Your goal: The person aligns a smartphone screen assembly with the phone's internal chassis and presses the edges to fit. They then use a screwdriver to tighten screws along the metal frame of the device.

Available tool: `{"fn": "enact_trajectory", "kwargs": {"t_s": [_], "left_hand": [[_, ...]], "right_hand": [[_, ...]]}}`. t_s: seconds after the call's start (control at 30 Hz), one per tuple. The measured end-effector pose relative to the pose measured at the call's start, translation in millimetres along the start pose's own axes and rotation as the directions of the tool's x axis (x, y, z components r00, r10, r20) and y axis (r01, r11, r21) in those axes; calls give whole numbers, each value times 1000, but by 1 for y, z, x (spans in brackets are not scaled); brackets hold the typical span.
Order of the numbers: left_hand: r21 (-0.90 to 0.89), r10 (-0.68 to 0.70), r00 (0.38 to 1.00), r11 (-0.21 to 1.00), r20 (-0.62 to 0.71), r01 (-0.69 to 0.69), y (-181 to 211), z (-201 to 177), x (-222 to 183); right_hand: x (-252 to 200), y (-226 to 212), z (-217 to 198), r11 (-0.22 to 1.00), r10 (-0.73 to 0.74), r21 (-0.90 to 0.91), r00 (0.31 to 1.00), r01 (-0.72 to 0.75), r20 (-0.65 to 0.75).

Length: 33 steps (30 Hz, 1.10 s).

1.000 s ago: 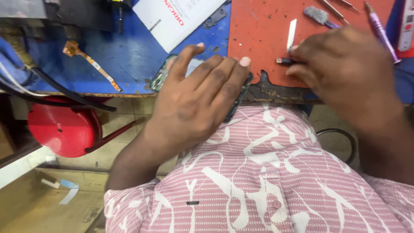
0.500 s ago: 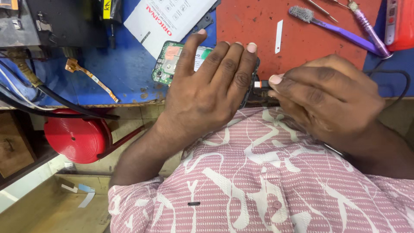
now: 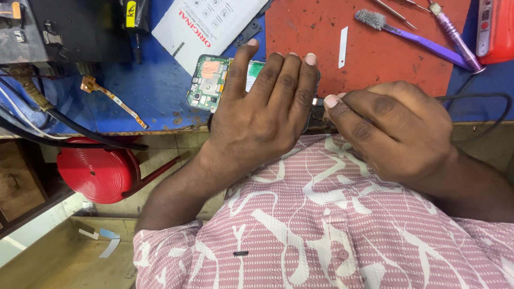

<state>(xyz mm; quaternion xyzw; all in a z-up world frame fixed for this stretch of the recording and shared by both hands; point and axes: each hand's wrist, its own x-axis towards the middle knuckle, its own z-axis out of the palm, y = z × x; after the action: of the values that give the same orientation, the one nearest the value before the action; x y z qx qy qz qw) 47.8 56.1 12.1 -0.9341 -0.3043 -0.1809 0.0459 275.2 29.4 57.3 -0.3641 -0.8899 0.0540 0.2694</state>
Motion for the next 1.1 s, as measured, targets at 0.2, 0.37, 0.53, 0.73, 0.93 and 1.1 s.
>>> {"fn": "enact_trajectory", "kwargs": {"t_s": [0.2,0.37,0.53,0.73,0.93,1.1], "left_hand": [[-2,19,1000,1000,22,-19,2,-1,1],[-31,25,1000,999,5,-25,2,1,1],[-49,33,999,998,7,-33,1,-4,5],[-193,-54,997,979,52,63,2,-12,14],[-483,-27,980,867,199,122,-4,-26,26],[-602,87,905,772,416,203,-14,-37,31]], "right_hand": [[-2,3,6,998,-57,-10,998,57,-10],[-2,4,6,995,-86,42,996,87,-29],[4,5,1,996,-67,55,997,68,-25],[21,1,-15,999,-51,3,998,51,33],[25,0,-12,996,-83,-23,989,87,120],[16,0,-11,996,-30,93,980,12,195]]}}
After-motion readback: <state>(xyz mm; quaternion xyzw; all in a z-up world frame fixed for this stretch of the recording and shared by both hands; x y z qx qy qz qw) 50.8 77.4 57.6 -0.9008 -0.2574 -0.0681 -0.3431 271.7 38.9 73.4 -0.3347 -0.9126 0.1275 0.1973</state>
